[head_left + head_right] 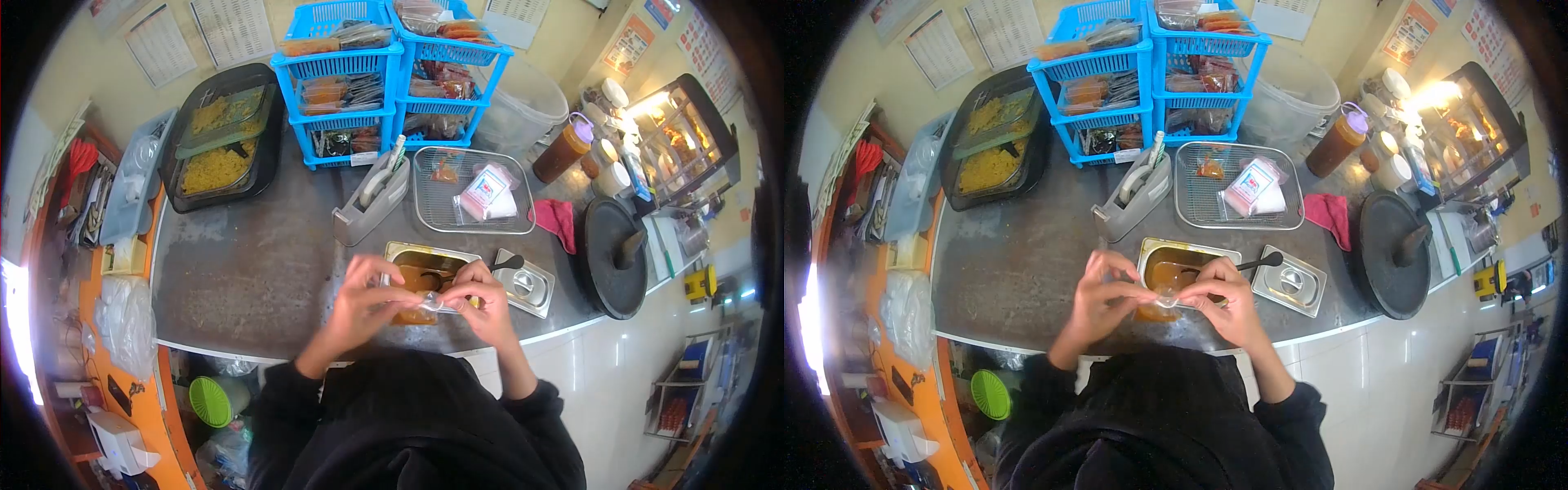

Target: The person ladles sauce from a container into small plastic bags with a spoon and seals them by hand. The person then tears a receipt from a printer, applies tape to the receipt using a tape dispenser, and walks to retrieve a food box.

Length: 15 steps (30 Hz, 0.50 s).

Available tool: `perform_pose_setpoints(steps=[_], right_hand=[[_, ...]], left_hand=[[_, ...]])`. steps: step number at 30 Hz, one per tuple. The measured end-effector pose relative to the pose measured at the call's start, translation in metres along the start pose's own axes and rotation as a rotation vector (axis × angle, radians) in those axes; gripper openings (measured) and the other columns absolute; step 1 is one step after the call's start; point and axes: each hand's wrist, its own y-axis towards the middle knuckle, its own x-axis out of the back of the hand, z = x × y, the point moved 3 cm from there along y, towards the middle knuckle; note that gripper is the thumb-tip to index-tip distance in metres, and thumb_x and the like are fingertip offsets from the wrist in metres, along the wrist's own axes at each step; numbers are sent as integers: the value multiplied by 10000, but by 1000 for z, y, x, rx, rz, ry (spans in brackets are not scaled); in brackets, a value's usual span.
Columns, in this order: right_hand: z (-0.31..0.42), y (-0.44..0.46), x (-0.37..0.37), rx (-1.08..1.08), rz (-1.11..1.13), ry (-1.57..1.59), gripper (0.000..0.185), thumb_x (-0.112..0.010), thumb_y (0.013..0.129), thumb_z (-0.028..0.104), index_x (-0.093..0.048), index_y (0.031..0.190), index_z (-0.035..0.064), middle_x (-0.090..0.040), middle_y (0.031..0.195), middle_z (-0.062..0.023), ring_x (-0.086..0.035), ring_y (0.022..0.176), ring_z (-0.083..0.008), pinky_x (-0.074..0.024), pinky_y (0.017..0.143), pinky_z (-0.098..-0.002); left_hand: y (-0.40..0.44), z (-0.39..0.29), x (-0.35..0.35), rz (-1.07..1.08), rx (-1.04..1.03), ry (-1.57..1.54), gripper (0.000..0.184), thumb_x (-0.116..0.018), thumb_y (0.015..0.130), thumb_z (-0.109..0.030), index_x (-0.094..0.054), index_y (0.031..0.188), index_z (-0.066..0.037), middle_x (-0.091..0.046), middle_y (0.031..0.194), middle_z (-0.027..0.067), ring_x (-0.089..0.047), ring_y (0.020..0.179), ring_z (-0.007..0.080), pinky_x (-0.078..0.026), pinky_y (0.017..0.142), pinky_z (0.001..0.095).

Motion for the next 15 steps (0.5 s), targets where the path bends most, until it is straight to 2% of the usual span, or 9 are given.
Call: perform_pose_setpoints(steps=[1,2,3,4,6,9,10,13,15], right_hand=[[5,4,5,12,106,-72,106,-693,744,111,-713,845,135,-494,711,-3,-478,742,-156,-380,664,-271],[11,8,7,27,212,-144,100,-696,739,129,-716,834,152,-485,699,1,-475,740,-161,-375,659,-276],[19,12,6,-16,305,-107,80,-679,755,176,-708,830,183,-470,691,0,-464,758,-167,-360,706,-299],[27,17,7,55,392,-157,80,-672,762,193,-703,836,187,-469,694,2,-463,764,-166,-352,726,-309],[39,26,9,197,561,-257,87,-657,776,228,-693,847,195,-467,701,6,-462,777,-164,-336,765,-329],[53,30,11,247,719,-353,90,-638,789,265,-669,838,196,-468,718,15,-455,788,-167,-310,803,-347],[61,33,12,265,696,-419,94,-645,782,270,-663,829,191,-472,725,16,-462,791,-166,-315,809,-348],[85,37,17,356,579,-576,113,-672,754,277,-647,801,176,-493,751,21,-488,803,-165,-334,824,-354],[96,38,21,469,440,-622,129,-699,727,267,-640,781,166,-523,772,25,-515,815,-165,-353,833,-361]], left_hand=[[2,2,7,143,71,-114,230,-727,672,-89,-713,883,-181,-520,892,4,-441,915,220,-363,824,340],[3,1,11,223,48,-127,220,-726,675,-94,-712,878,-178,-512,908,8,-433,933,223,-359,830,341],[4,0,15,304,24,-136,210,-726,679,-99,-710,874,-174,-503,925,13,-424,951,226,-355,837,342],[5,-1,18,386,1,-144,199,-726,682,-104,-709,869,-171,-495,941,17,-415,970,230,-351,843,343],[5,-3,26,474,17,-180,177,-729,671,-98,-706,829,-175,-480,927,4,-407,980,221,-335,859,355],[7,-12,34,536,-4,-112,171,-717,683,-97,-694,827,-187,-472,921,2,-402,992,221,-319,888,390],[8,-16,36,546,-20,-69,173,-711,691,-98,-689,836,-191,-472,921,4,-402,995,223,-315,899,405],[16,-40,47,520,-231,320,142,-673,752,-138,-668,888,-179,-477,990,40,-404,1035,238,-289,959,418],[15,-51,49,404,-295,371,192,-669,759,-143,-637,948,-157,-491,1038,46,-417,1061,245,-274,979,459]])
